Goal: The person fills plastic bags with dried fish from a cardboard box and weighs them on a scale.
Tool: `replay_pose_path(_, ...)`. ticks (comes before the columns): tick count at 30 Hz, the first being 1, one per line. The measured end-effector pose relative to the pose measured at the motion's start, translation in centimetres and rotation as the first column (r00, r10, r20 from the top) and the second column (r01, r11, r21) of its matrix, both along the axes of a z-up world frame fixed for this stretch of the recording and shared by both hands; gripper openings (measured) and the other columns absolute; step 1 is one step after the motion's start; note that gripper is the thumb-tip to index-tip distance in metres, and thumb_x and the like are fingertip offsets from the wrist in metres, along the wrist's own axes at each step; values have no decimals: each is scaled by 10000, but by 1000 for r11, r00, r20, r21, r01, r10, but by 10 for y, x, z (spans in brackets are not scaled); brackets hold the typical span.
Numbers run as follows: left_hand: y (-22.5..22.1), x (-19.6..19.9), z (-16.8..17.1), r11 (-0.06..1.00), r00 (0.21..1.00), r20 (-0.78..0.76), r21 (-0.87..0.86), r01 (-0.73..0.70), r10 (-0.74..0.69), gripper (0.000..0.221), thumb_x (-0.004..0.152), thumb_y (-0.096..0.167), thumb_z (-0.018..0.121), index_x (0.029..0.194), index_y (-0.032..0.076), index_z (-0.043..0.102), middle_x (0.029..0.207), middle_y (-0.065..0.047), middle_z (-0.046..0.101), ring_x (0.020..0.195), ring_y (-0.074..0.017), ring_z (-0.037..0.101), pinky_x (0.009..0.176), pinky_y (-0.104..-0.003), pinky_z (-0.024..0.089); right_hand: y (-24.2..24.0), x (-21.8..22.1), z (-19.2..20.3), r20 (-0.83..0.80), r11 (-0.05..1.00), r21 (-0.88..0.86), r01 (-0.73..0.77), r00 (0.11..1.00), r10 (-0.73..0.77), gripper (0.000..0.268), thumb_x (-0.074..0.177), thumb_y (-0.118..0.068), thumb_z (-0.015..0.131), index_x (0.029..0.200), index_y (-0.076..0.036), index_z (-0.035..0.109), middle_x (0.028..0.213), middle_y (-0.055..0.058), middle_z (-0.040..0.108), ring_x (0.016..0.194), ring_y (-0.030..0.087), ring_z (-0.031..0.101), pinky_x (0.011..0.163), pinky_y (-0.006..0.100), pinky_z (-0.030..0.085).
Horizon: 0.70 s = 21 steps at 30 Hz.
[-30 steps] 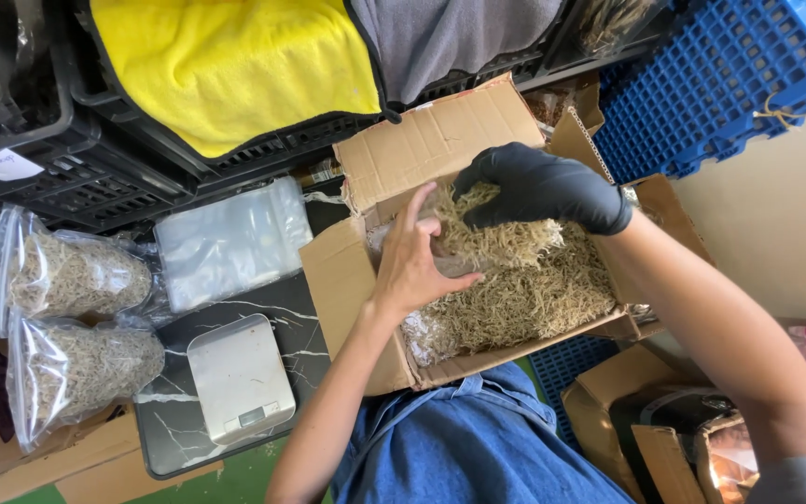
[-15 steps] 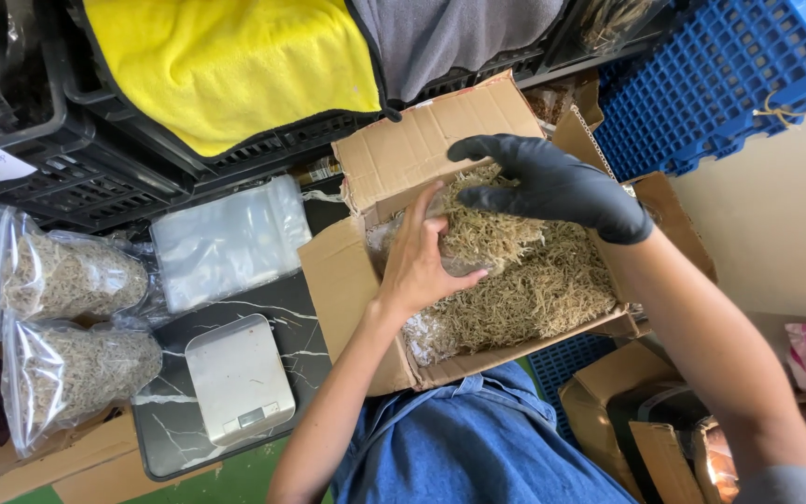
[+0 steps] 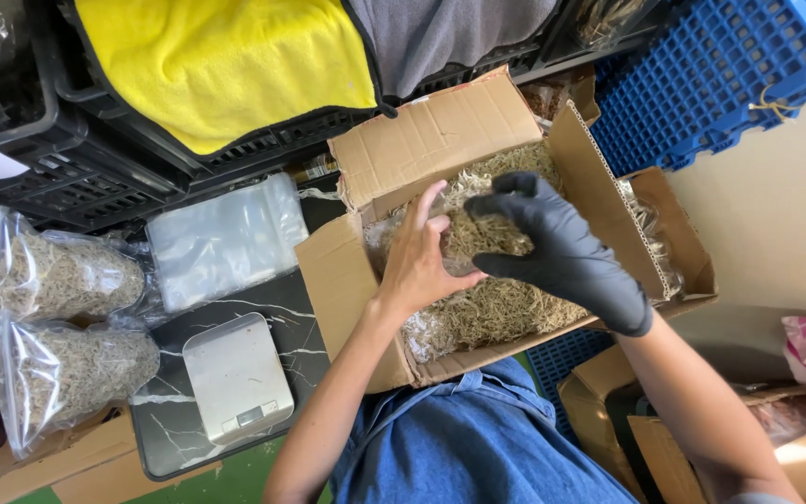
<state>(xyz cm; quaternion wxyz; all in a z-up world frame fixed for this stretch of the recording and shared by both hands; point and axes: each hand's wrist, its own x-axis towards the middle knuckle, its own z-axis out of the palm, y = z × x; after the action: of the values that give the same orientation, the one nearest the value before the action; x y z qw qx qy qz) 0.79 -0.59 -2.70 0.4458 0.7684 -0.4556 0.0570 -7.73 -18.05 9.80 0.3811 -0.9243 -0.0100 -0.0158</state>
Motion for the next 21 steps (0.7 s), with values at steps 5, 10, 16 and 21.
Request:
replay_pose_path(5, 12, 2, 2, 1000, 999, -32, 17, 16, -16, 736, 685, 432, 907, 1055, 136, 343, 1527, -278, 332, 1294, -538, 484, 1032, -648, 471, -5, 19, -11, 165, 976, -59, -208, 963, 215, 315, 830, -139, 812, 1124, -38, 762, 1130, 237, 717, 1067, 459, 685, 854, 499, 574)
replay_pose_path(10, 18, 2, -1, 999, 1000, -1, 33, 11, -11, 725, 707, 434, 902, 1052, 146, 333, 1539, -269, 319, 1301, -522, 490, 1041, -626, 479, 26, 36, 37, -205, 924, -116, -366, 919, 338, 306, 939, -146, 663, 1216, -34, 733, 1199, 252, 721, 1077, 458, 699, 895, 559, 569)
replay_pose_path(16, 24, 4, -1, 1000, 999, 41, 11, -8, 7, 711, 712, 403, 895, 1027, 126, 322, 1527, -238, 338, 1259, -506, 510, 921, -586, 538, 28, 61, -11, -439, 881, -213, -423, 847, 300, 233, 973, -267, 608, 1080, -97, 725, 1060, 148, 752, 1039, 398, 710, 878, 528, 577)
replay_pose_path(21, 26, 4, 0, 1000, 999, 44, 18, -3, 2, 719, 697, 390, 916, 1022, 122, 332, 1520, -231, 361, 1263, -479, 524, 912, -540, 557, 17, 73, -57, -500, 833, -221, -507, 792, 350, 274, 962, -257, 540, 1061, -71, 716, 1057, 196, 745, 1034, 430, 703, 879, 539, 565)
